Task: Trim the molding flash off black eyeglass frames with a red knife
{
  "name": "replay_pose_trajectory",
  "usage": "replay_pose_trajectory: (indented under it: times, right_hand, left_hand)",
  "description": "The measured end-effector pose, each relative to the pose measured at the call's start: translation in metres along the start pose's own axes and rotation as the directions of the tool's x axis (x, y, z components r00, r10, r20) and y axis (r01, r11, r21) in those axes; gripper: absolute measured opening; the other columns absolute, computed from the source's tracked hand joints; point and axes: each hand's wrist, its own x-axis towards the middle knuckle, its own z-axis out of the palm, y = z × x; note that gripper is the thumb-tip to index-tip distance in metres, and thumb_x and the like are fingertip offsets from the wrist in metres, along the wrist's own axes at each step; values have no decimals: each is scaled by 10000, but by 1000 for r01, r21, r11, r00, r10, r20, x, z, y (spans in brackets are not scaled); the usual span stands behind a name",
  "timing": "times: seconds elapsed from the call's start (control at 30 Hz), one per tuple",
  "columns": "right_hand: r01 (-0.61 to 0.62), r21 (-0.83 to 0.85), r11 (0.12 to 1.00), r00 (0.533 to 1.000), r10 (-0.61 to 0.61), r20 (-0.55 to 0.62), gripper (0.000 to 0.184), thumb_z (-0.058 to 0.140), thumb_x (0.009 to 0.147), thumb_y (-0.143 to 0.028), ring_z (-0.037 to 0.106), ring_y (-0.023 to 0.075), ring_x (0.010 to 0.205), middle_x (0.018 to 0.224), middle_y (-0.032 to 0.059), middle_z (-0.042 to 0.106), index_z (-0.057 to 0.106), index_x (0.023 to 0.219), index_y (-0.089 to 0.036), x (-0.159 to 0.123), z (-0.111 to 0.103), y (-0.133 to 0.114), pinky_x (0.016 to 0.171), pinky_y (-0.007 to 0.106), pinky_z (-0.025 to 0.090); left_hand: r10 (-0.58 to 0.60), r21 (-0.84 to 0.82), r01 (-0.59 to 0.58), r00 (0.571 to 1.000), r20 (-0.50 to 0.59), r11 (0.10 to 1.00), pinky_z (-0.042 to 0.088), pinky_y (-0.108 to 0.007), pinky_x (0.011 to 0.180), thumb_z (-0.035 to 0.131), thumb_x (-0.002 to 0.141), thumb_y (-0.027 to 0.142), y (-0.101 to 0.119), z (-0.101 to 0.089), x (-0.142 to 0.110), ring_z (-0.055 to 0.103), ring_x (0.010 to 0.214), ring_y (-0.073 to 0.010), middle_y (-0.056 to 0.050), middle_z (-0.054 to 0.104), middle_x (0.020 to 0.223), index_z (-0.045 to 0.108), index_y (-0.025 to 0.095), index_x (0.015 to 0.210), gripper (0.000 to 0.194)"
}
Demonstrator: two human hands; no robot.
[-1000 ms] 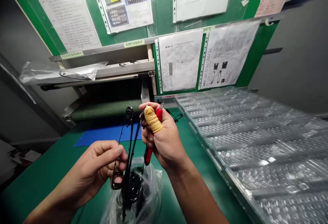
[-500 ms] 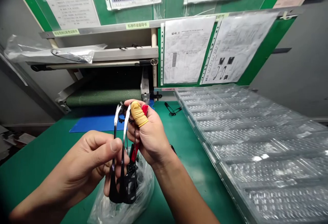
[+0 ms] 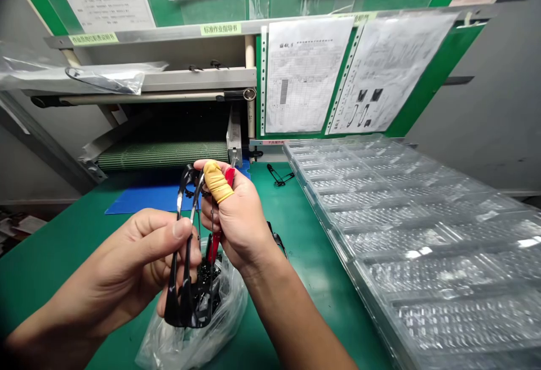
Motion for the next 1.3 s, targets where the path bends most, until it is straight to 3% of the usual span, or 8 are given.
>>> replay_pose_trajectory:
  times: [0.17, 0.43, 0.9, 1.3]
  right_hand:
    - [42, -23, 999, 999, -42, -11, 162, 704, 812, -340, 250, 15, 380, 578, -76, 395, 667, 877, -197, 0, 0, -5, 322, 141, 201]
    - [47, -135, 990, 995, -59, -86, 265, 747, 746, -412, 270, 36, 389, 592, -63, 426, 648, 876, -205, -1, 3, -8, 323, 179, 214]
    - [77, -92, 993, 995, -82, -56, 208, 709, 791, -377, 277, 28, 391, 585, -71, 409, 650, 882, -200, -2, 3, -9, 323, 162, 207]
    - [61, -131, 990, 993, -74, -94, 272, 759, 727, -394, 277, 32, 398, 597, -66, 423, 642, 876, -199, -2, 1, -8, 330, 171, 199]
  left_hand:
    - [2, -18, -3, 999, -37, 1000, 471, -147, 390, 749, 725, 376, -1, 1, 0, 593, 393, -111, -49, 634, 491, 705, 94, 606, 309]
    - [-1, -21, 1, 1000, -2, 1000, 480, -145, 385, 689, 789, 321, 0, 2, 1, 598, 398, -113, -47, 630, 492, 708, 93, 620, 285]
    - [7, 16, -7, 999, -32, 1000, 467, -151, 365, 730, 745, 348, 3, 6, 2, 567, 366, -102, -53, 643, 482, 694, 95, 583, 303]
    - [14, 34, -13, 1000, -24, 999, 457, -147, 360, 713, 761, 349, 2, 2, 4, 568, 358, -104, -61, 641, 470, 679, 97, 567, 321]
